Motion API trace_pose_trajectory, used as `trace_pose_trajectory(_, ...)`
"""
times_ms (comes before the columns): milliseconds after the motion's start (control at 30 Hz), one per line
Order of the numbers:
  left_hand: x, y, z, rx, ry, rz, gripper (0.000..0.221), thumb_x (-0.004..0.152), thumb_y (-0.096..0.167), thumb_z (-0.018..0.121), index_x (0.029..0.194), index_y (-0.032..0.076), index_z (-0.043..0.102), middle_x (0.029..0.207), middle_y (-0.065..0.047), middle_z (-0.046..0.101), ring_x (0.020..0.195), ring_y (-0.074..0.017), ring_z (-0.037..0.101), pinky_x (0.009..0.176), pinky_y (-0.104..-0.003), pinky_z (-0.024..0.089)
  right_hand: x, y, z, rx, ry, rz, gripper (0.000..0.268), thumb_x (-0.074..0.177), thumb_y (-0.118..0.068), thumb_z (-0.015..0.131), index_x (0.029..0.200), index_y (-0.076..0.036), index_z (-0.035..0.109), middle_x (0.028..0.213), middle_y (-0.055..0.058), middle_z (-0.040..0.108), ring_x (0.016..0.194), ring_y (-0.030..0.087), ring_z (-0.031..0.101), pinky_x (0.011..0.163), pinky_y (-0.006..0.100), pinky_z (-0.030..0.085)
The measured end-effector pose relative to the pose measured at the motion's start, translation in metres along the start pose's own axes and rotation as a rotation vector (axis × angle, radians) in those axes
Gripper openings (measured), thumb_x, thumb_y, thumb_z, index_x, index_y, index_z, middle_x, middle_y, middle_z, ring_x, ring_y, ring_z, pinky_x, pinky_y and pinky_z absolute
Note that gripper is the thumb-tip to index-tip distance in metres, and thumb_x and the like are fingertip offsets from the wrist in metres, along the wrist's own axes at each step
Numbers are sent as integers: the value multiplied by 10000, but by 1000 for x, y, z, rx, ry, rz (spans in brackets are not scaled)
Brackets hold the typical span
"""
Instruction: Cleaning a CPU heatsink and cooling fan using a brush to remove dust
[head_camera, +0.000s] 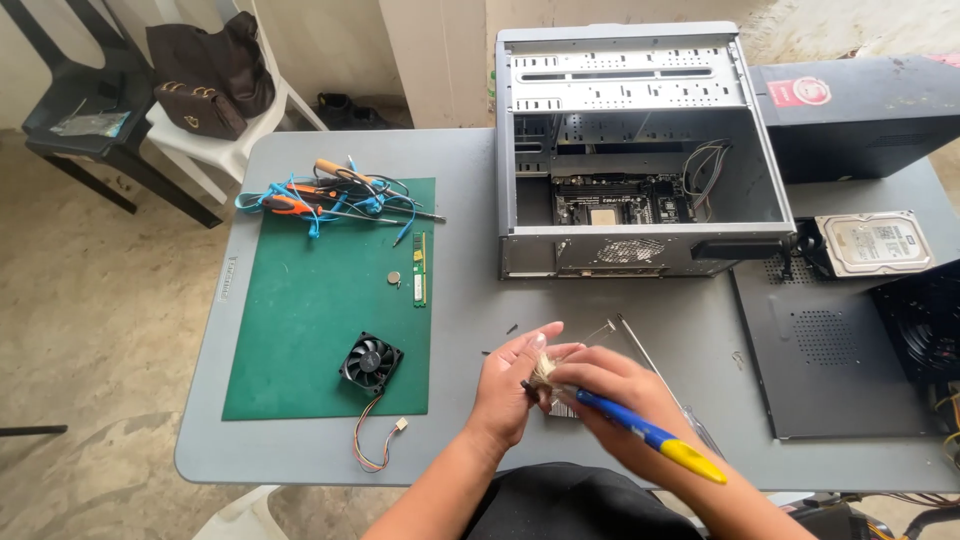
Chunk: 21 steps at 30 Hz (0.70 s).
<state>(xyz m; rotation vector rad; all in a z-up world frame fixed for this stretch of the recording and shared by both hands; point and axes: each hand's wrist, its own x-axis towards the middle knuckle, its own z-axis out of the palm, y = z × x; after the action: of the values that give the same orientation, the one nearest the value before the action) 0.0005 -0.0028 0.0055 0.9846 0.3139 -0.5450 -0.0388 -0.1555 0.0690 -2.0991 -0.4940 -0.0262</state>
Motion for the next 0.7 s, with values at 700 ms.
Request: trace_pose_trajectory(700, 5, 5, 16, 0, -15, -32, 487, 932, 320, 588, 1270, -25, 643, 1064, -294, 750, 844, -290, 726, 709, -357, 591, -11, 4, -5, -44, 34, -56, 143, 921, -127, 658, 1021, -179, 746, 1018, 1, 665, 918, 161, 671, 814, 272, 535)
